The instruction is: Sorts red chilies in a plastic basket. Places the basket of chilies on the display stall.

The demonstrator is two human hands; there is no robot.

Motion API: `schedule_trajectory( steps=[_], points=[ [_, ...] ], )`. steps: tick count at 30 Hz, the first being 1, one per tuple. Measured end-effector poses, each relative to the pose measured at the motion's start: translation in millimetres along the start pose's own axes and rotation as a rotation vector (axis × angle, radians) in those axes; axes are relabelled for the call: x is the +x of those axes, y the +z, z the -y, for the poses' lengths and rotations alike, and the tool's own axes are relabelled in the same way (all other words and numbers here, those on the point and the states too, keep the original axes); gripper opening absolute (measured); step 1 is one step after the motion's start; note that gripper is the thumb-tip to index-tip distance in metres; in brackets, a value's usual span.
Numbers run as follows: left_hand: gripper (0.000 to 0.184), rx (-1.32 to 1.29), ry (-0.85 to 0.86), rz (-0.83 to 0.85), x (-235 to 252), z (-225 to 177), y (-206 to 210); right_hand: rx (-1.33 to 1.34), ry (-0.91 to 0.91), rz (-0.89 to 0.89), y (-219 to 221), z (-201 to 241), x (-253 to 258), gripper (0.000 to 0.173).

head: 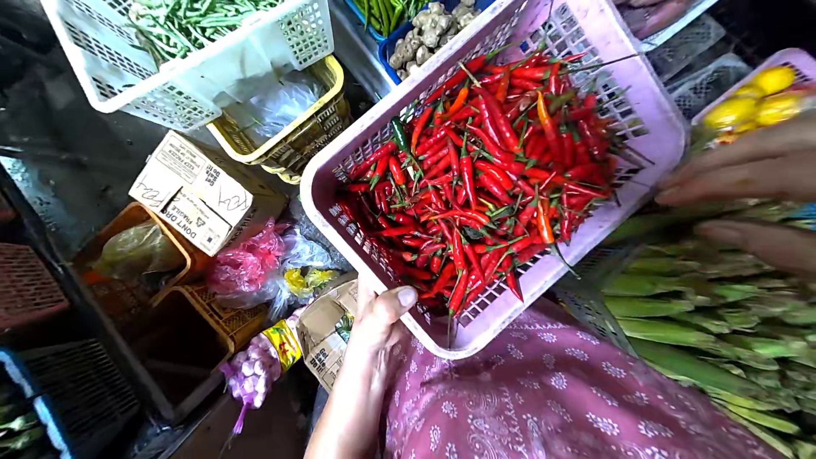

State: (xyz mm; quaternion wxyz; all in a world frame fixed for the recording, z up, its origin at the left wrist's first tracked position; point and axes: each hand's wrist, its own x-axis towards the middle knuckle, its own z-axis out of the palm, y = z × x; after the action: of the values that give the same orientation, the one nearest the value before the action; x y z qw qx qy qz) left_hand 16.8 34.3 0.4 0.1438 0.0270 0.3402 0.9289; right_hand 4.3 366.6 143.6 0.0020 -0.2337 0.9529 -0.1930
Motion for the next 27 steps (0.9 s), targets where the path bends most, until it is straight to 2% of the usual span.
schedule_trajectory(
  steps=[4,8,12,14,16,19,22,27],
  points=[
    [0.041,-0.012,-0.027,0.009,-4,2,8,0.031,-0.222,-0.081,37,32,64,0.026],
    [0.039,-0.026,-0.045,0.031,-8,9,15,-0.072,-0.285,0.018,81,59,113,0.028],
    [0.047,-0.024,-0.058,-0.03,-11,13,14,-0.105,-0.35,0.144,93,61,105,0.02],
    [0.054,-0.006,-0.063,-0.063,-10,11,15,0.01,-0.4,0.161,82,52,88,0.027],
    [0.052,-0.003,-0.042,-0.044,-8,10,12,0.101,-0.385,0.092,65,45,80,0.029],
    [0.045,-0.007,-0.025,-0.002,-5,10,9,0.001,-0.293,-0.022,59,46,87,0.024],
    [0.041,-0.026,-0.025,0.019,-3,11,12,-0.15,-0.238,0.006,73,50,101,0.021],
    [0.051,0.006,-0.054,0.021,-3,15,13,-0.266,-0.182,0.065,87,61,112,0.018]
  ],
)
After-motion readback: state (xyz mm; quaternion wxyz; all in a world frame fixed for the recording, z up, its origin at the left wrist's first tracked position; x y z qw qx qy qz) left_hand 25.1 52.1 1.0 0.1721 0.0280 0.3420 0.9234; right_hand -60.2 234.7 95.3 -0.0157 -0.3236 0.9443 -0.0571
